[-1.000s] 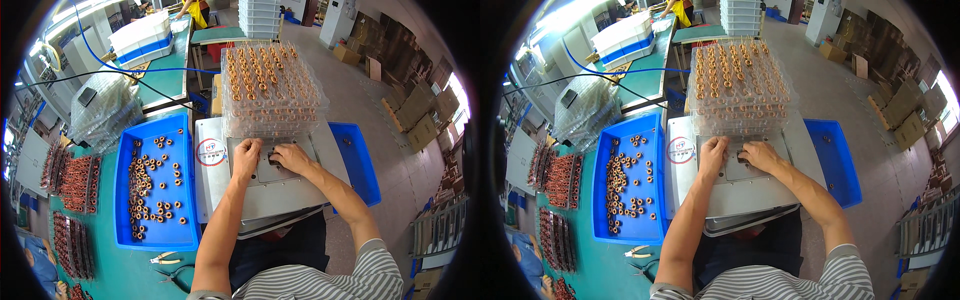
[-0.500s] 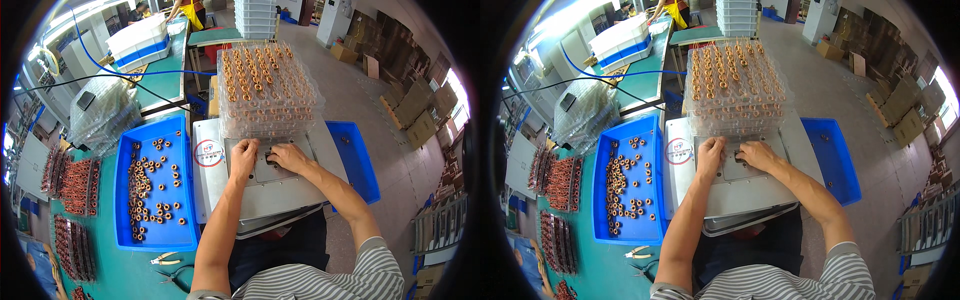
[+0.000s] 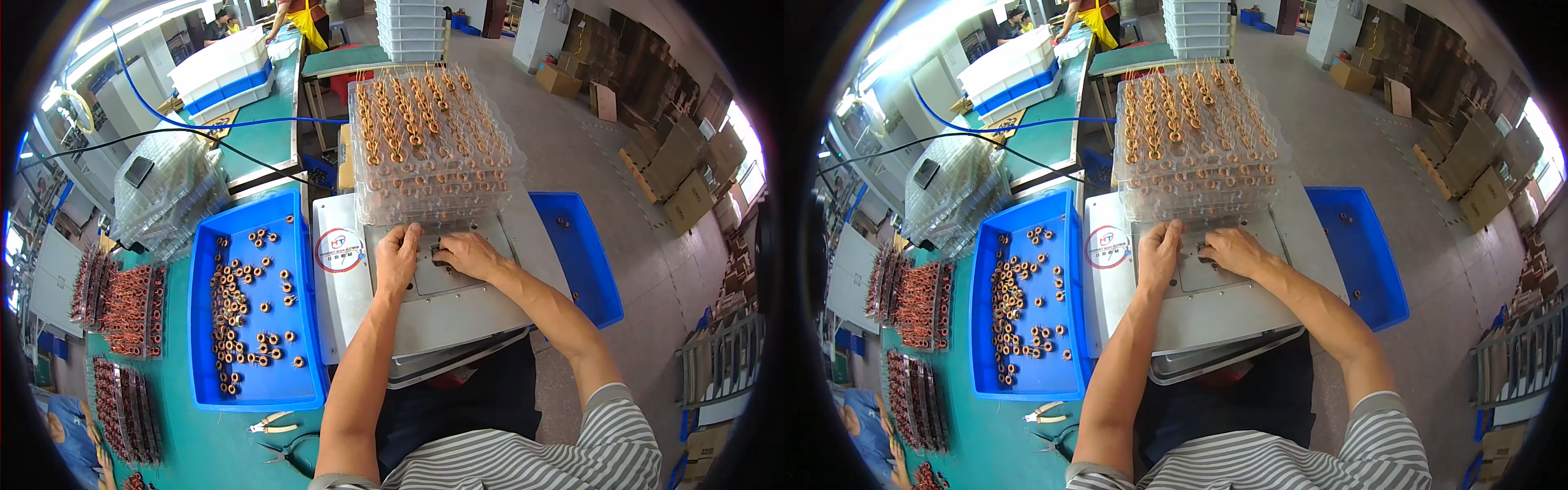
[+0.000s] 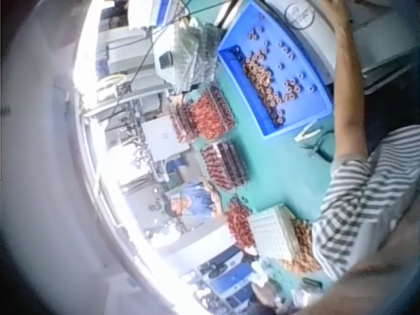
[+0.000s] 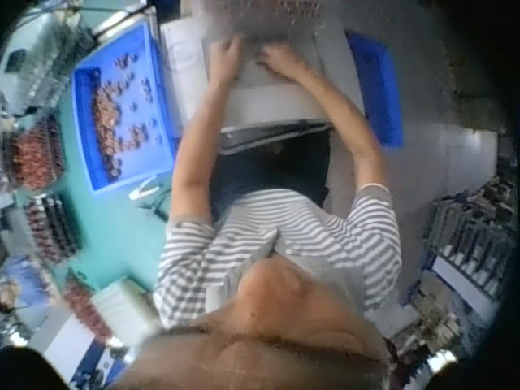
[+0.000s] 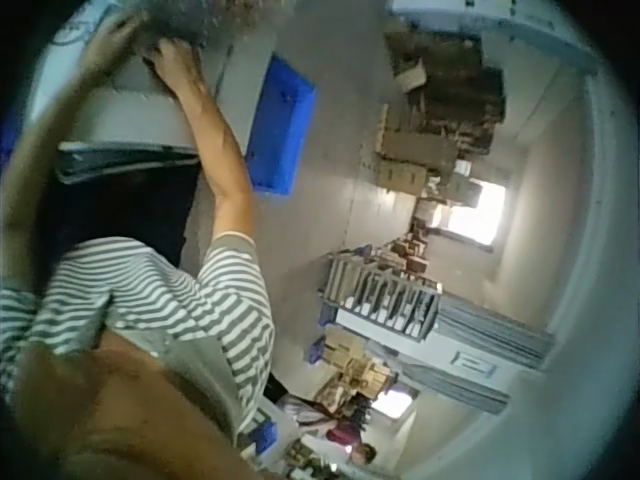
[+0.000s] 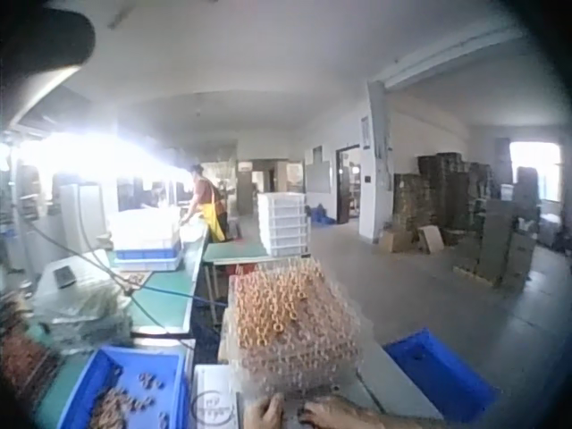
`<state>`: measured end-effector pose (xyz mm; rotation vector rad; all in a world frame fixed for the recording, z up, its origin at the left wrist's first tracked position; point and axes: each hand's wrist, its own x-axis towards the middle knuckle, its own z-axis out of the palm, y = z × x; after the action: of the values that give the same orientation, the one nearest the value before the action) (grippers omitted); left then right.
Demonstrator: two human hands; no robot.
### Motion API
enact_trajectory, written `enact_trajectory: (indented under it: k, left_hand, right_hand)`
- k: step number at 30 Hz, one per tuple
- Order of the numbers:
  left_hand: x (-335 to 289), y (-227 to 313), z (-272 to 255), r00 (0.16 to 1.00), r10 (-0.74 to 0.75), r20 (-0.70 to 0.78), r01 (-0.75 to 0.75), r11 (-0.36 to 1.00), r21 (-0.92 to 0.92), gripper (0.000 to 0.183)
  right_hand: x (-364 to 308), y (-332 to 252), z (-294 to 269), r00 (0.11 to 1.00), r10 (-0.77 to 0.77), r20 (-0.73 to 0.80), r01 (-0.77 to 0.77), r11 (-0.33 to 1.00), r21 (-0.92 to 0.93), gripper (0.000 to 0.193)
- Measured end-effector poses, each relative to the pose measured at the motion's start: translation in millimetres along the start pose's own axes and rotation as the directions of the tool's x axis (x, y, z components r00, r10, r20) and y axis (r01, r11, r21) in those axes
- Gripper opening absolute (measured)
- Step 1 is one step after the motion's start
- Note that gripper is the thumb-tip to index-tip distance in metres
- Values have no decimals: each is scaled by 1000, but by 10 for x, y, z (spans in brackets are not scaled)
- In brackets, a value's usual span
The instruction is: The person takes toroidal coils from a transparent tray, inserts them into a machine to trim their wire leads, and gathers the processed coils in hand.
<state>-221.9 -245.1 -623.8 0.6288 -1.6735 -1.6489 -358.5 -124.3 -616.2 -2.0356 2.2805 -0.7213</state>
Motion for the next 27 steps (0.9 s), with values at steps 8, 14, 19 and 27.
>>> enact_trajectory:
  k: [8, 14, 19, 27]
  left_hand:
    - [-19, -181, -8, 935, 348, 69, -350, 874, 336, 22]
    - [-137, -25, 65, 906, 260, 335, -419, 663, 620, 19]
    - [-105, -136, 140, 898, 231, 373, -437, 560, 704, 21]
    - [-3, -66, -74, 989, 83, 124, -83, 997, -7, 16]
  right_hand:
    - [76, -316, -568, 997, 77, 2, -76, 988, 137, 17]
    - [674, -493, -1262, 933, 157, -325, -115, 983, 145, 17]
    - [1338, -310, -1305, 922, 275, -272, -271, 961, 51, 25]
    - [1727, -221, -1156, 871, 446, -208, -458, 889, -10, 24]
